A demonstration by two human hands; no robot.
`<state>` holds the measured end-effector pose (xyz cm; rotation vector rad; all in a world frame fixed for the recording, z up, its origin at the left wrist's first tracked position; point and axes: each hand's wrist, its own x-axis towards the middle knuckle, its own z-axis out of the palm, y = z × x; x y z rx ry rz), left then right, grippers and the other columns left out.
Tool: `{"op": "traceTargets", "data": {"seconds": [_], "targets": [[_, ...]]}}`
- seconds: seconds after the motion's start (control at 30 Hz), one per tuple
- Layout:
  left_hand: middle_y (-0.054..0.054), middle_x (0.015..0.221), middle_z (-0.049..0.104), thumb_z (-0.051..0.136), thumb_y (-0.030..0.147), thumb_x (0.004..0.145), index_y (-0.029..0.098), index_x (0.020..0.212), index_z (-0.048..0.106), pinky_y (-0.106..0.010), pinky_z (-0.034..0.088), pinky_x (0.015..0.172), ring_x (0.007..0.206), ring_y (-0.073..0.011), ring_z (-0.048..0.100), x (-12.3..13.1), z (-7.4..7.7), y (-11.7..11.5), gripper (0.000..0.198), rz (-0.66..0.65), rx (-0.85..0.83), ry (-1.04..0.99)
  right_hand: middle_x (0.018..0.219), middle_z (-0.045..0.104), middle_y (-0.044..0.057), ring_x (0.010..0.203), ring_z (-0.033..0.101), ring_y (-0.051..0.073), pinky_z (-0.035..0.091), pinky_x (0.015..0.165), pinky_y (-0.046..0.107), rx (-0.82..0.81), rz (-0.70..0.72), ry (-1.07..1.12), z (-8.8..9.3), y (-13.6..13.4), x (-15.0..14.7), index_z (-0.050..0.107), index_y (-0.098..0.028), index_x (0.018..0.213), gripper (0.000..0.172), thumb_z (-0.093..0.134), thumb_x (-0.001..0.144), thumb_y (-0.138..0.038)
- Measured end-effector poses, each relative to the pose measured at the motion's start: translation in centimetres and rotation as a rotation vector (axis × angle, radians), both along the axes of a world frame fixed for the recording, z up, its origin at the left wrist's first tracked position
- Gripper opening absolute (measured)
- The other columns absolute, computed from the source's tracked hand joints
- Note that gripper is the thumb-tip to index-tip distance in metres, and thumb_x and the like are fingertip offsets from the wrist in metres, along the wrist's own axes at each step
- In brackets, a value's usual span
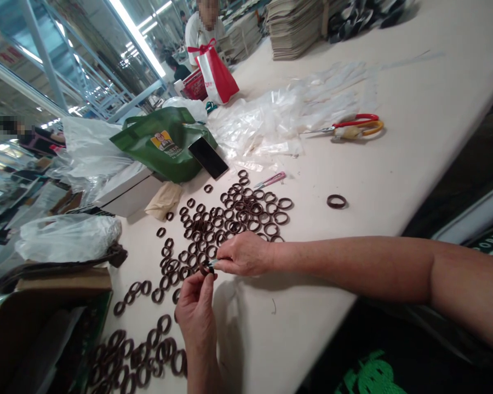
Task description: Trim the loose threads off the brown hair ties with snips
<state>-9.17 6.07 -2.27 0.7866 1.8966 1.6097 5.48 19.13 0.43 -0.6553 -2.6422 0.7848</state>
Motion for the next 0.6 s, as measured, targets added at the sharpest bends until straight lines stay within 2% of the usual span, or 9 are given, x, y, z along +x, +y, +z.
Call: {"op": "traceTargets", "data": {"seconds": [0.13, 0.4, 0.6], "targets": [[-0.001, 0.082, 0.071, 0.083, 0.039, 0.067, 0.018, 0.084, 0.069, -0.024, 0.05, 0.078, 0.078, -0.0131, 0.064, 0.2, 0.24, -0.01, 0.03, -0.013, -0.006, 0.032, 0.081, 0.072, 0.004, 0.073, 0.061, 0.015, 0.027, 0.055, 0.026, 0.002, 0.026, 0.006, -0.09, 0.24, 0.01, 0.07, -0.018, 0.082, 0.037, 0.05, 0.098, -0.044], [-0.001, 0.079, 0.071, 0.083, 0.038, 0.063, 0.018, 0.076, 0.066, -0.025, 0.051, 0.077, 0.076, -0.0136, 0.064, 0.17, 0.44, 0.25, 0.03, 0.005, -0.016, 0.059, 0.085, 0.071, 0.004, 0.077, 0.062, 0.016, 0.024, 0.054, 0.028, 0.167, 0.096, 0.014, 0.16, 0.54, 0.15, 0.07, -0.016, 0.082, 0.032, 0.052, 0.096, -0.039], [-0.001, 0.077, 0.071, 0.083, 0.037, 0.062, 0.018, 0.076, 0.066, -0.026, 0.052, 0.075, 0.074, -0.0135, 0.065, 0.17, 0.61, 0.26, 0.03, -0.004, -0.025, 0.042, 0.087, 0.072, 0.003, 0.079, 0.063, 0.016, 0.025, 0.054, 0.028, 0.129, 0.109, 0.016, -0.04, 0.52, 0.05, 0.069, -0.017, 0.083, 0.032, 0.051, 0.097, -0.039]]}}
